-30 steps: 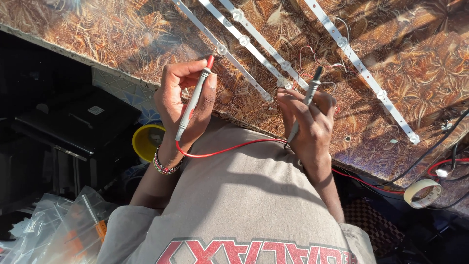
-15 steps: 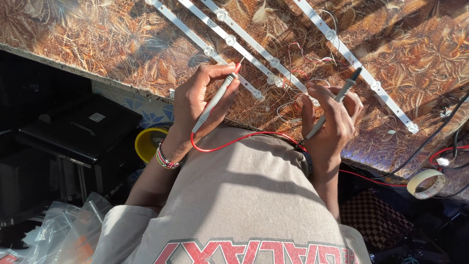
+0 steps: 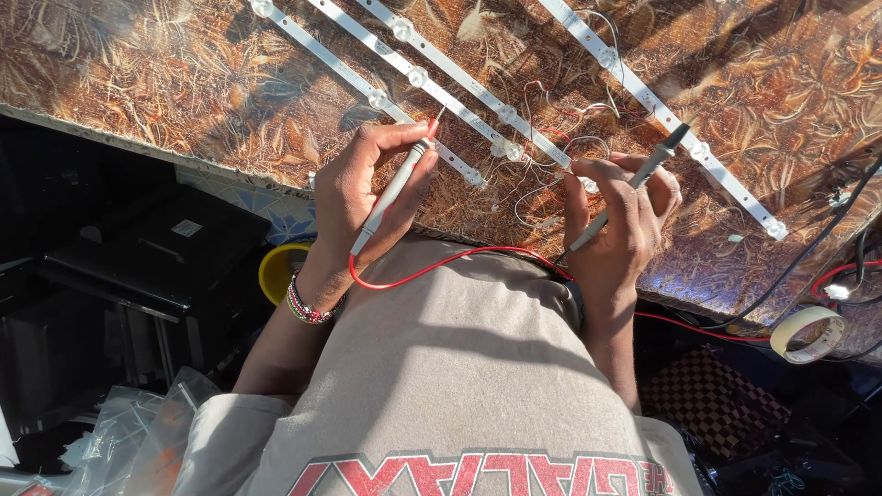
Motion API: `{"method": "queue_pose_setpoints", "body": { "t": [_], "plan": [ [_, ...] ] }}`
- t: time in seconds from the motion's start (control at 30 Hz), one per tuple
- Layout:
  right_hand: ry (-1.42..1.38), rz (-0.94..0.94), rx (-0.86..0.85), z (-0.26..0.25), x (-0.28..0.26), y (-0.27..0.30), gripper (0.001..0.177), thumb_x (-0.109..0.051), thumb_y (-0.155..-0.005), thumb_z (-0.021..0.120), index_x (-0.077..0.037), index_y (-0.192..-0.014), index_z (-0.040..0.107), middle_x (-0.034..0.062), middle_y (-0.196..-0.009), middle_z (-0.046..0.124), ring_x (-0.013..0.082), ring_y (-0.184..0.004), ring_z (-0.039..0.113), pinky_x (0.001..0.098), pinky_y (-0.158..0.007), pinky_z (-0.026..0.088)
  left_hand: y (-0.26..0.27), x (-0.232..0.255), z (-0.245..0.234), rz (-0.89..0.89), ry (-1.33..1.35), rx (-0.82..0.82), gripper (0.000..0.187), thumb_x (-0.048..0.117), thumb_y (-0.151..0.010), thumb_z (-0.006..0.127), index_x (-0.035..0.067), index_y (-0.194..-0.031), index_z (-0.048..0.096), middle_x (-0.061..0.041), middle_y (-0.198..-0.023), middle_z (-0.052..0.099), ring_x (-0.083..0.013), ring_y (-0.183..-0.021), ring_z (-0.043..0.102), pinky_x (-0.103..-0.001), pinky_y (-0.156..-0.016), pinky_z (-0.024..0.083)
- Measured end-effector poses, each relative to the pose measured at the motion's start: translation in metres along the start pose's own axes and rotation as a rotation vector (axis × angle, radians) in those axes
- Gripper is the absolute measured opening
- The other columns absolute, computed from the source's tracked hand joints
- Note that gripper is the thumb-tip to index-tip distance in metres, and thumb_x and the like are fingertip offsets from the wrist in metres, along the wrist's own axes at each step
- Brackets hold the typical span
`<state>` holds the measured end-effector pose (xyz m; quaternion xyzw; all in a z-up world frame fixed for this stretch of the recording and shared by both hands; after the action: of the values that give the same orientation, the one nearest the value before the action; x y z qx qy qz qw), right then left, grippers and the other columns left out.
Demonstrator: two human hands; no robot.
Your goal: Testing LED backlight strips with a multimeter and installing them into a television chassis.
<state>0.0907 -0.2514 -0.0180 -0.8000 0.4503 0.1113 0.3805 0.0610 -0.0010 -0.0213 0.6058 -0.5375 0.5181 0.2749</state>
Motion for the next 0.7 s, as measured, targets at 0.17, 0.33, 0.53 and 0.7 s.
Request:
{"method": "queue_pose_setpoints", "body": {
  "t": [0.17,0.33,0.53,0.7],
  "plan": [
    [-0.039,0.016,0.092,-0.017,-0.004,-0.010,0.016,0.002,-0.100,0.076,0.002,-0.116,0.072,0.0184,-0.113,0.076,0.0376,-0.105,0.063,0.0494,-0.097,0.048,0.001,0.000,-0.005,0.009,0.016,0.012,0.018,0.006,-0.097,0.077,0.000,-0.113,0.072,-0.019,-0.104,0.076,-0.0342,-0.097,0.076,-0.041,-0.085,0.062],
    [-0.063,0.071,0.258,-0.038,0.003,-0.006,0.010,0.005,-0.107,0.057,0.008,-0.115,0.061,0.0244,-0.108,0.072,0.0350,-0.090,0.067,0.0458,-0.085,0.054,0.000,0.005,-0.008,0.009,-0.006,0.017,0.018,0.005,-0.097,0.078,-0.001,-0.113,0.071,-0.019,-0.104,0.076,-0.0331,-0.097,0.076,-0.041,-0.084,0.062],
    [-0.103,0.179,0.354,-0.040,0.016,0.016,0.013,0.001,-0.108,0.047,0.010,-0.111,0.056,0.0254,-0.102,0.070,0.0310,-0.073,0.074,0.0377,-0.068,0.060,-0.005,0.011,-0.009,0.086,-0.014,0.090,0.020,0.002,-0.096,0.079,-0.008,-0.110,0.069,-0.023,-0.101,0.076,-0.0345,-0.094,0.077,-0.040,-0.085,0.061],
    [-0.171,0.269,0.373,-0.027,0.003,0.015,0.012,0.005,-0.105,0.048,0.008,-0.108,0.059,0.0227,-0.099,0.071,0.0337,-0.071,0.076,0.0379,-0.065,0.062,-0.004,0.009,-0.005,0.158,0.088,0.164,0.023,0.004,-0.100,0.073,-0.013,-0.111,0.062,-0.025,-0.095,0.074,-0.0368,-0.093,0.077,-0.042,-0.088,0.061]
  ]
}}
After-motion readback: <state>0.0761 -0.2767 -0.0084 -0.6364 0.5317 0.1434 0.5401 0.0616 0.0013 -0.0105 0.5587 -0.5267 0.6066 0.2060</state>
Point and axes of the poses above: each hand's wrist, its own y-axis away from the middle knuckle, its own z-axis out of the palm, x = y × z, the point moved 6 cm from there along -y, towards the middle knuckle
